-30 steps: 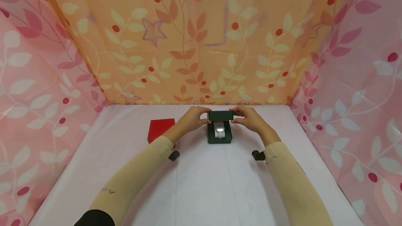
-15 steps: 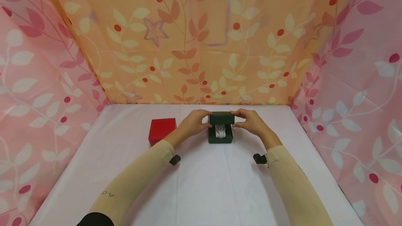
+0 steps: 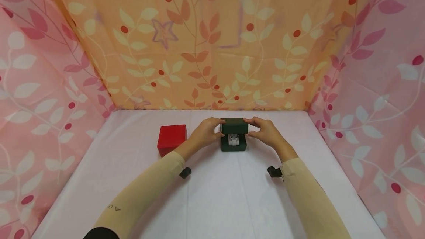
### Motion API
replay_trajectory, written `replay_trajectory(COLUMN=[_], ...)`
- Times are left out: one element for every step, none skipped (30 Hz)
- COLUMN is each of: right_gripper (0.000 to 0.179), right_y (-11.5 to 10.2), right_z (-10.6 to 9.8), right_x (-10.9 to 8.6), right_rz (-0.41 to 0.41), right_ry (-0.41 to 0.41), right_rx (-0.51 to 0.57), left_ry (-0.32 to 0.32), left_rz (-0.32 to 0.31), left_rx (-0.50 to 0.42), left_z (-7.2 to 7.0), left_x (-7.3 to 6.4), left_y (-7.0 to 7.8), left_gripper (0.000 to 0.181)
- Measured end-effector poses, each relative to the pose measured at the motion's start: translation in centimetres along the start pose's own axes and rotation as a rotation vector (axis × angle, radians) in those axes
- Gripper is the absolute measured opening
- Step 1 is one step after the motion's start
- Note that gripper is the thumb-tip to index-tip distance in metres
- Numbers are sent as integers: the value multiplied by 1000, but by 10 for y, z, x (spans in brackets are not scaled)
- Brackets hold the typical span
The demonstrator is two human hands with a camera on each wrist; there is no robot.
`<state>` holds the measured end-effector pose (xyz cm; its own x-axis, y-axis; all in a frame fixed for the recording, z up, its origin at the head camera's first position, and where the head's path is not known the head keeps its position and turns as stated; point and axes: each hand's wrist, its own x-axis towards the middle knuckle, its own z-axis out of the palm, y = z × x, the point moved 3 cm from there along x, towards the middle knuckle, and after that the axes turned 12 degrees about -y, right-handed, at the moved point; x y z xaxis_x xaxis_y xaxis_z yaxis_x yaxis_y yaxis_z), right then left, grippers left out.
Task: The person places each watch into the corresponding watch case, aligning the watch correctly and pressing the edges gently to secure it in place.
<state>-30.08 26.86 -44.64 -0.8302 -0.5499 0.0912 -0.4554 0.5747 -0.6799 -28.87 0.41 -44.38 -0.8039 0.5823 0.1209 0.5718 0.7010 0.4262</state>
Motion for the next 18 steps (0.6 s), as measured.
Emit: replay_trajectory(right_gripper=[58,59,59,59,60,60,60,59,58,57,57,57,56,56,56,56,56,57], right_y=[0,0,0,1,2,2,2,3,3,3,3,3,4,5,5,6,7,7], right_z=[1,1,2,3,4,6,7,8,9,10,11,12,13,14,15,16,17,17], right_x=[-1,-1,-2,-2,-3,-4,-5,-6,-6,-7,-8,-9,-10,-11,-12,-12,-13,-13], right_rz=[-1,-1,-5,-7,-12,-15,-19,-23,-29,-33,-38,-39,-43,-46,-50,-55,-62,-70], right_ry=[6,12,17,20,26,32,37,44,48,54,60,64,68,72,74,78,82,86], right_rx=[1,1,-3,-7,-10,-14,-19,-24,-29,-32,-36,-38,-45,-50,-51,-52,-50,-48], left_ry=[6,9,11,10,7,6,5,6,7,9,12,16,20,24,29,33,38,44], left_rz=[0,-4,-3,-3,-5,-4,-4,-1,4,6,10,15,21,28,33,36,40,45], left_rx=[3,4,6,6,8,11,12,14,15,16,17,16,15,13,8,6,4,3], left_z=[1,2,2,3,3,4,4,5,5,6,6,7,8,9,10,11,11,12], left_x=[0,-1,-1,-2,-3,-4,-4,-5,-6,-7,-7,-8,-8,-9,-10,-10,-11,-11], left_y=[0,1,1,1,1,2,2,2,3,3,3,3,4,4,4,4,4,4], left_gripper=[49,49,50,50,51,51,51,51,51,51,51,51,50,50,50,50,50,50])
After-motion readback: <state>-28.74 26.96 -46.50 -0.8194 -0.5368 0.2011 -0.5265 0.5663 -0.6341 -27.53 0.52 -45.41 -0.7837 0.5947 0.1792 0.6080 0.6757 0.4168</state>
